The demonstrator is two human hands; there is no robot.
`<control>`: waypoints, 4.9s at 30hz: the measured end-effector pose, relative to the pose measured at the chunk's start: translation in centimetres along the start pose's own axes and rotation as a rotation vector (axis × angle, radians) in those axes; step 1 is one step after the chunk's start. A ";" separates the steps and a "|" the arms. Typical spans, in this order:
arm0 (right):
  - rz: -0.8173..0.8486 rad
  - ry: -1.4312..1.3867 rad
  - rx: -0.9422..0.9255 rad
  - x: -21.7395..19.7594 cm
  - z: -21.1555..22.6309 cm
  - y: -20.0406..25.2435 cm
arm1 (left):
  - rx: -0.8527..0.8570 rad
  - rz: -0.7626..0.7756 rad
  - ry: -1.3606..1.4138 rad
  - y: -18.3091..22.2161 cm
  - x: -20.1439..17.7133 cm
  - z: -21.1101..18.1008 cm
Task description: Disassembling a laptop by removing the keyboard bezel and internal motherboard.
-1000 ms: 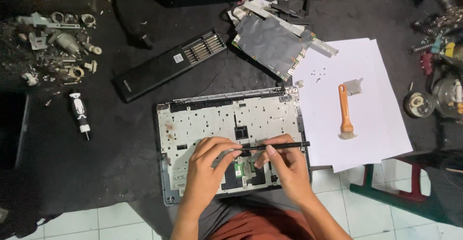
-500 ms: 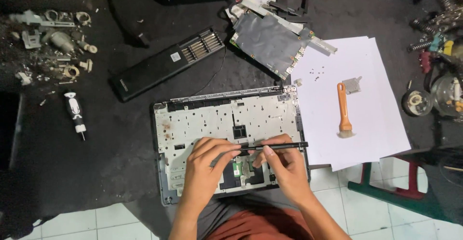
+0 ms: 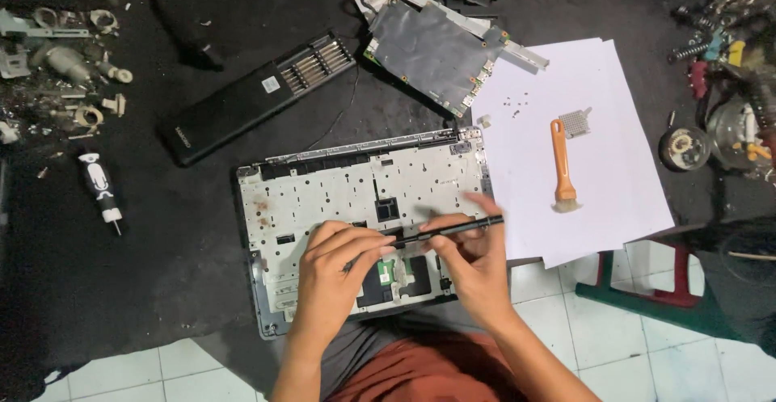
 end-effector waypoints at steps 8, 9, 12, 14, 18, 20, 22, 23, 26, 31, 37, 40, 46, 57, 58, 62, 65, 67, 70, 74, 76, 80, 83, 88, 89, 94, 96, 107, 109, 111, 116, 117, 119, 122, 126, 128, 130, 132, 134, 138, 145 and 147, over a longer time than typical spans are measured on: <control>-0.008 0.049 -0.220 0.2 0.7 0.9 | 0.021 0.044 -0.051 0.3 0.6 -0.4; -0.004 0.036 -0.221 0.3 0.7 0.8 | 0.017 0.030 -0.059 0.2 0.5 -0.4; 0.119 0.080 -0.238 1.6 1.0 1.2 | -0.004 0.075 -0.037 0.3 0.8 0.0; 0.103 0.073 -0.231 1.7 1.3 1.2 | 0.000 0.075 -0.046 0.5 0.9 0.0; 0.084 0.080 -0.258 1.4 2.9 0.9 | 0.036 0.031 -0.100 0.5 1.0 -0.1; 0.068 0.159 -0.344 0.6 5.2 -0.4 | 0.042 0.032 -0.091 0.5 0.9 0.0; 0.057 0.238 -0.427 -0.7 7.1 -2.3 | 0.042 0.029 -0.082 0.5 0.8 0.0; 0.069 0.292 -0.495 -1.5 7.9 -3.3 | 0.018 0.058 -0.072 0.5 1.0 0.2; 0.140 0.415 -0.578 -2.7 9.3 -6.4 | -0.016 0.094 -0.065 0.7 1.2 0.5; 0.225 0.571 -0.592 -3.0 9.7 -9.2 | -0.040 0.113 -0.075 0.7 1.6 1.0; 0.290 0.615 -0.538 -2.4 8.5 -9.9 | -0.111 0.168 -0.063 0.5 1.9 1.3; 0.293 0.597 -0.504 -2.3 7.9 -10.0 | -0.076 0.135 -0.075 0.7 1.8 1.2; 0.275 0.682 -0.569 -2.1 7.8 -10.1 | -0.099 0.150 -0.059 0.6 1.7 1.2; 0.283 0.618 -0.481 -2.1 7.1 -10.5 | -0.074 0.113 -0.057 0.5 1.2 0.8; 0.283 0.620 -0.482 -2.0 7.2 -10.5 | -0.073 0.112 -0.056 0.4 1.3 0.9; 0.111 0.391 -0.385 -3.4 7.1 -10.8 | -0.079 0.117 -0.054 0.7 1.4 1.1; 0.020 0.315 -0.347 -4.2 7.0 -10.9 | -0.082 0.123 -0.054 0.5 1.4 1.1; -0.013 0.310 -0.338 -4.7 6.8 -10.7 | -0.089 0.127 -0.054 0.5 1.4 1.0; 0.020 0.323 -0.354 -4.6 6.7 -10.3 | -0.087 0.129 -0.055 0.5 1.4 1.0; 0.103 0.381 -0.398 -3.8 6.6 -9.7 | -0.081 0.117 -0.063 0.5 1.4 1.0; 0.121 0.442 -0.431 -3.5 6.5 -9.5 | -0.090 0.126 -0.068 0.5 1.4 1.0; 0.116 0.455 -0.446 -3.8 5.8 -9.7 | -0.071 0.108 -0.056 0.4 1.2 0.6; 0.120 0.410 -0.445 -3.3 6.3 -9.2 | -0.078 0.111 -0.050 0.4 1.1 0.7; 0.020 0.212 -0.291 -1.2 7.2 -7.2 | -0.078 0.106 -0.041 0.1 1.0 0.8; -0.018 0.143 -0.209 -0.8 6.6 -6.4 | -0.103 0.145 -0.022 0.2 1.3 1.0; -0.073 -0.003 0.046 1.7 3.2 -2.8 | -0.116 0.101 0.080 0.5 0.5 0.9; -0.079 0.027 0.071 2.5 2.6 -2.0 | -0.001 0.008 0.079 0.8 0.2 0.7; -0.062 -0.006 0.010 3.3 1.8 -1.5 | -0.121 -0.054 0.162 1.2 0.0 1.7; -0.069 -0.007 -0.021 3.0 2.0 -1.2 | -0.123 -0.054 0.167 1.1 -0.2 1.5; 0.047 0.199 -0.254 3.8 3.9 -0.7 | -0.072 -0.048 0.150 0.8 -0.5 0.8; 0.231 0.324 -0.483 6.0 6.0 0.2 | -0.031 -0.054 0.141 0.9 -0.3 0.8; 0.287 0.349 -0.544 6.6 6.5 0.4 | 0.001 -0.067 0.135 0.8 -0.3 0.7; 0.295 0.367 -0.547 6.7 6.5 0.6 | 0.022 -0.077 0.143 0.9 -0.4 0.5; 0.296 0.393 -0.547 6.7 6.2 0.7 | 0.050 -0.091 0.154 0.8 -0.7 0.2; 0.221 0.305 -0.496 6.0 5.9 0.7 | 0.042 -0.083 0.178 0.7 -0.8 0.1; 0.229 0.300 -0.470 6.0 5.8 0.5 | 0.051 -0.088 0.169 0.6 -1.0 0.0; 0.234 0.298 -0.446 5.7 5.5 0.5 | 0.063 -0.091 0.164 0.6 -1.0 -0.1; 0.243 0.307 -0.424 5.2 4.6 0.5 | 0.065 -0.084 0.142 0.7 -0.8 0.0; 0.242 0.302 -0.424 5.3 4.7 0.4 | 0.069 -0.085 0.141 0.6 -0.9 0.0; 0.193 0.431 -0.434 4.3 4.0 0.7 | 0.071 -0.081 0.134 0.5 -0.9 -0.2; 0.337 0.279 -0.439 5.2 4.2 0.4 | 0.051 0.011 0.101 0.9 -0.2 0.1; 0.298 0.198 -0.350 4.5 4.0 -0.2 | -0.099 0.090 0.063 1.0 0.8 1.4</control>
Point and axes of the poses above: each hand's wrist, its own y-axis away from the middle knuckle, its own x-axis out of the palm, z = x × y, the point moved 8 cm from there along -y, towards the middle knuckle, and after that the axes turned 15 degrees about -y, right-handed, at the moved point
